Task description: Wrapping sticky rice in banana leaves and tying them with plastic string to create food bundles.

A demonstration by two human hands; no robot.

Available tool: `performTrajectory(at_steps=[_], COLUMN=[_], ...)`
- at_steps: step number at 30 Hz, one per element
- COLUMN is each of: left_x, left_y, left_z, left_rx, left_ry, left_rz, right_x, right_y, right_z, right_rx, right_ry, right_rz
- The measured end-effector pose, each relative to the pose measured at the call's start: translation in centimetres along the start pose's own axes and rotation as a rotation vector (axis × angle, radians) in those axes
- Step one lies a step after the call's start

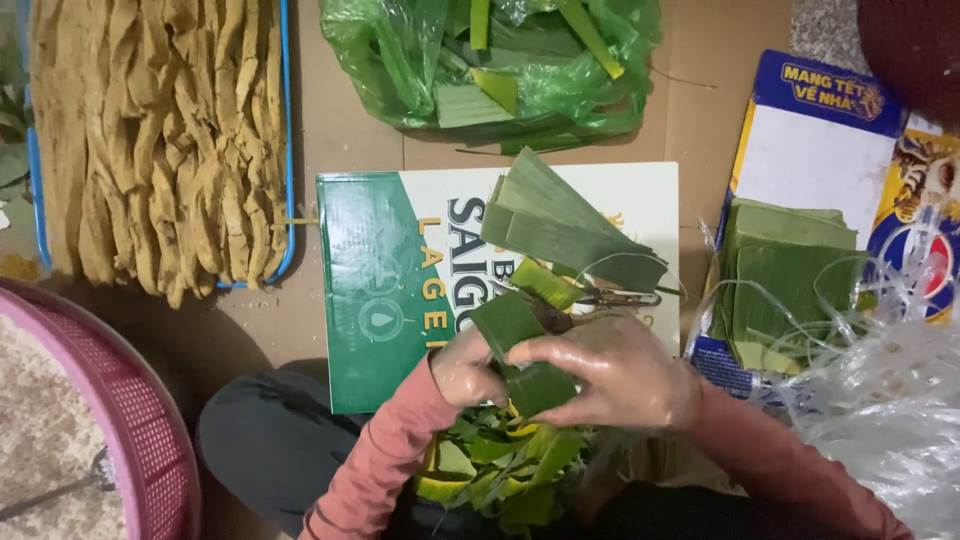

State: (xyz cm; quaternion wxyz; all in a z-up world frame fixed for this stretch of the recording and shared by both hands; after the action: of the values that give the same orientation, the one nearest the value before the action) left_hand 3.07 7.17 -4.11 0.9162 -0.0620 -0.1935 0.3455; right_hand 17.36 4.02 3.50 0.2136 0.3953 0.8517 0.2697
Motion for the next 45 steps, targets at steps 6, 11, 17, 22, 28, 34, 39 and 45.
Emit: performTrajectory(at_steps=[6, 11, 17, 22, 28, 34, 39, 45], left_x=[0.0, 0.9, -0.6, 0.0, 1.1, 1.4, 1.2, 1.0], left_y=[-1.9, -3.3, -3.2, -3.0, -3.3, -3.3, -3.2, -3.2], left_z=[5.9, 6.0, 1.5, 1.5, 3.5, 4.2, 3.8, 2.9], left_rx=[0.584, 0.148, 0.536, 0.508, 0.549, 0.548, 0.560, 0.538], left_ry=[0.060, -0.042, -0.029, 0.003, 0.060, 0.134, 0.150, 0.156], left_rz=[0.380, 0.108, 0.373, 0.392, 0.407, 0.327, 0.327, 0.321], right_x=[0.2, -0.1, -1.8, -2.7, -3.4, -3.0, -2.7, -2.8], right_y=[-3.3, -6.0, -8.9, -2.8, 2.8, 2.3, 2.1, 1.3], right_z=[2.5, 4.7, 7.1, 4.0, -1.8, -2.2, -2.4, -1.8], right_rx=[0.167, 0.205, 0.263, 0.080, 0.289, 0.153, 0.137, 0.067], right_ry=[0.066, 0.104, -0.044, -0.152, 0.072, 0.061, 0.049, 0.031], right_rz=[0.214, 0.325, 0.402, 0.129, 0.341, 0.349, 0.372, 0.474])
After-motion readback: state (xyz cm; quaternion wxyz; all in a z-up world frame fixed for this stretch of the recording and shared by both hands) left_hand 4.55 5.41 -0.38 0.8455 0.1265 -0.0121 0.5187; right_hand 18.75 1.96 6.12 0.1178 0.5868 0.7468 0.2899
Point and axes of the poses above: each hand's wrist, its own x-axis towards the middle knuckle, its own y-axis out of the back of the hand, z = x × y, the point moved 6 cm from there along x, towards the middle knuckle, and after that the axes turned 8 degrees about y, right-handed, at the moved point
